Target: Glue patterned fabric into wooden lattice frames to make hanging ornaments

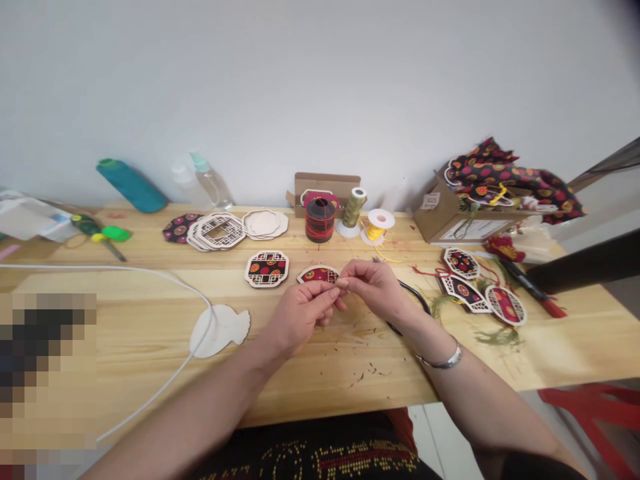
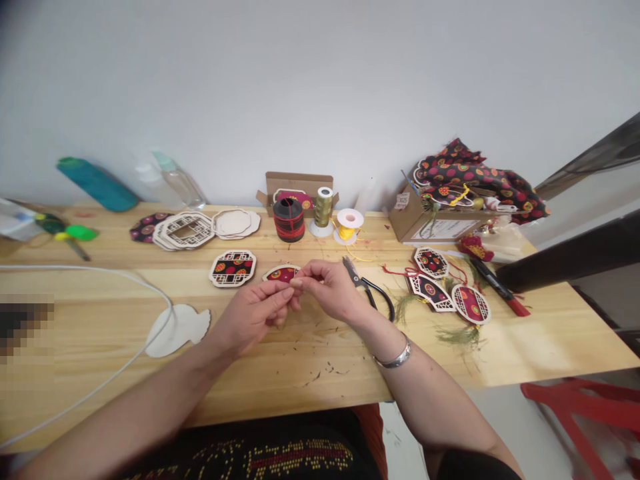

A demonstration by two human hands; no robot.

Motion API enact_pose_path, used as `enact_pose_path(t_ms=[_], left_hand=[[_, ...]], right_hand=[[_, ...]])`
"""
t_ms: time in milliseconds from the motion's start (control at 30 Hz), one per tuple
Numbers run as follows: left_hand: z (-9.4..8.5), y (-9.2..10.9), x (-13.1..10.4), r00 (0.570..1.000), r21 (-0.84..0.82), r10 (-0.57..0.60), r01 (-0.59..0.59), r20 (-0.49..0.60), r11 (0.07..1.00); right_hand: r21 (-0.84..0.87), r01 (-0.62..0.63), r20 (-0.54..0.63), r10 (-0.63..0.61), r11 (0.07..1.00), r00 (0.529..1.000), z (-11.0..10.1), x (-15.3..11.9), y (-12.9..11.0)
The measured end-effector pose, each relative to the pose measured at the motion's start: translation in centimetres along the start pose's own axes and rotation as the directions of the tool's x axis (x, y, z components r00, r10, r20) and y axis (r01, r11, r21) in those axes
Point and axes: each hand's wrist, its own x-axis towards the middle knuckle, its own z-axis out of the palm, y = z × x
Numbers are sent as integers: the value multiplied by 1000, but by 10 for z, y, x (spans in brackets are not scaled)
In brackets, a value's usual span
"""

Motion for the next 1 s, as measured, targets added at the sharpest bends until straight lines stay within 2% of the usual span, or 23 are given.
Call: enact_pose_path(t_ms=[267, 400, 567, 700, 833, 1000], left_hand=[[1, 1, 0, 999, -18, 15, -16, -40, 1000], [1, 0, -1, 999, -17, 18, -19, -44, 1000], [-1, -1, 1, 1000, -7, 11, -11, -26, 1000], [0, 0, 1, 1000, -4, -14, 14, -17, 1000], [2, 2, -1, 1000, -10, -27, 26, -16, 1000], [1, -1, 0, 999, -129, -40, 40, 4, 991]], right_hand=[[67, -11, -107, 18, 998, 994, -6, 5, 10], [104, -82, -44, 87, 991, 995, -11, 7, 12], [237, -143, 69, 130, 961, 989, -8, 5, 6], [233, -145, 62, 134, 962, 989, -5, 4, 5], [187, -93, 55, 84, 978, 995, -5, 2, 5], [123, -48, 46, 43, 991, 998, -6, 2, 5]])
